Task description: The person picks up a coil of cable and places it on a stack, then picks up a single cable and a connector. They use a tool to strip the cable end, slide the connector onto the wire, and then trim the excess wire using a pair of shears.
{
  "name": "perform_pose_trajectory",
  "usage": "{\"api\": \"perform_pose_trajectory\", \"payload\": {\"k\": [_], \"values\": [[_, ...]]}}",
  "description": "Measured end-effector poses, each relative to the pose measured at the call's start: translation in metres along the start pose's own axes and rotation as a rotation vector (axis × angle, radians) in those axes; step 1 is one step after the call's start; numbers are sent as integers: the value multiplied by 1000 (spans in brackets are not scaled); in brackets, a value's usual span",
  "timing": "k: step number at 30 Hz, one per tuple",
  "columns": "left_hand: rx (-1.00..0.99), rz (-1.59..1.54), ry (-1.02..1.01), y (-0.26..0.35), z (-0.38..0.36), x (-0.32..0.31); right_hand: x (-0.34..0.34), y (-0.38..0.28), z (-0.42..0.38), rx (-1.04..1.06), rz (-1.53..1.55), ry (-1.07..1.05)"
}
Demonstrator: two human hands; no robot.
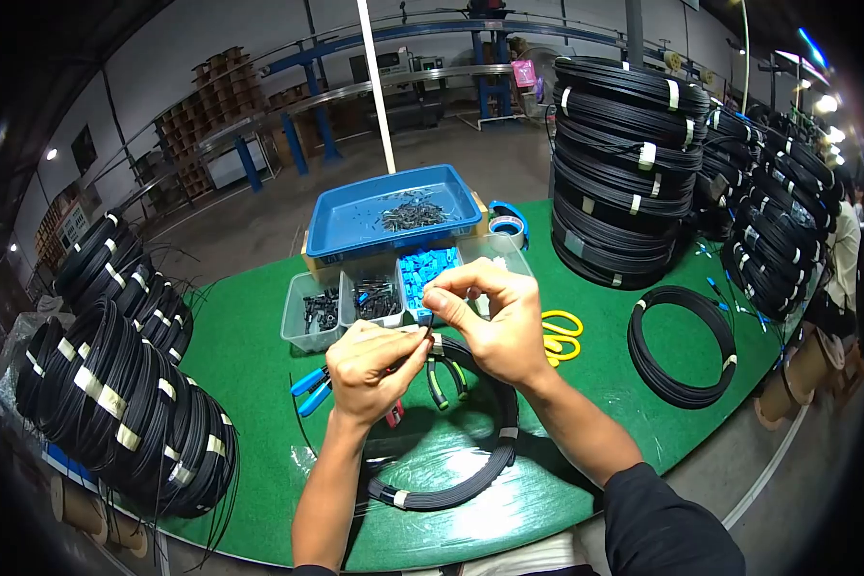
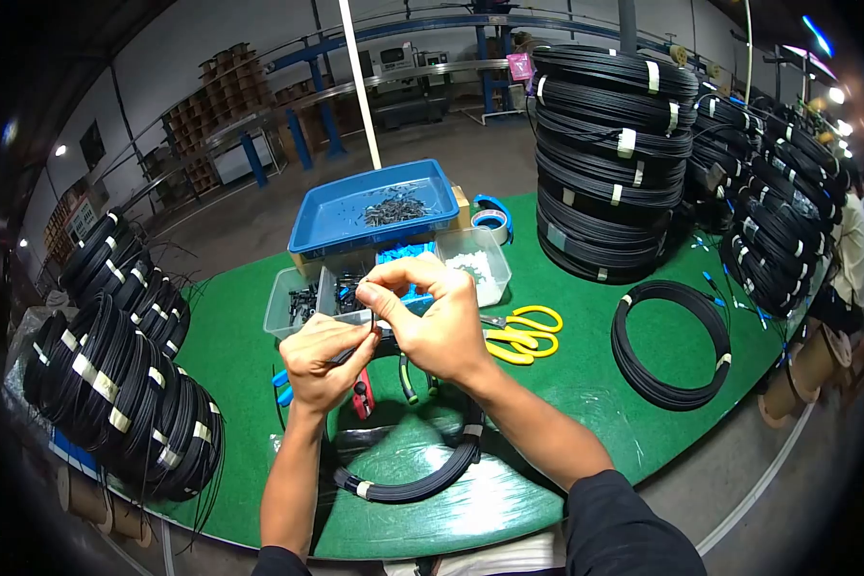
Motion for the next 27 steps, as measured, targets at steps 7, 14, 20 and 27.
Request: {"api": "perform_pose_trajectory", "payload": {"k": [7,14,20,27], "values": [[-77,94,-20,12,-2,-3,1,13,0,-30,149,9],[-32,72,-29,-3,-2,-3,41,2,16,17,595,15],[154,-65,-57,-20,-4,0,35,-6,26,50,375,-118],[526,-394,-11,-37,-26,-21,0,10,19,-48,340,-365]]}}
Point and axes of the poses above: each hand's wrist, its own z-axis towards the middle knuckle, its own x-axis out of the back of the hand, y = z × x, the point moved 10 cm from there along z, towards the middle knuckle, and after that the axes turned 9 degrees about -x, right-handed, at the moved point
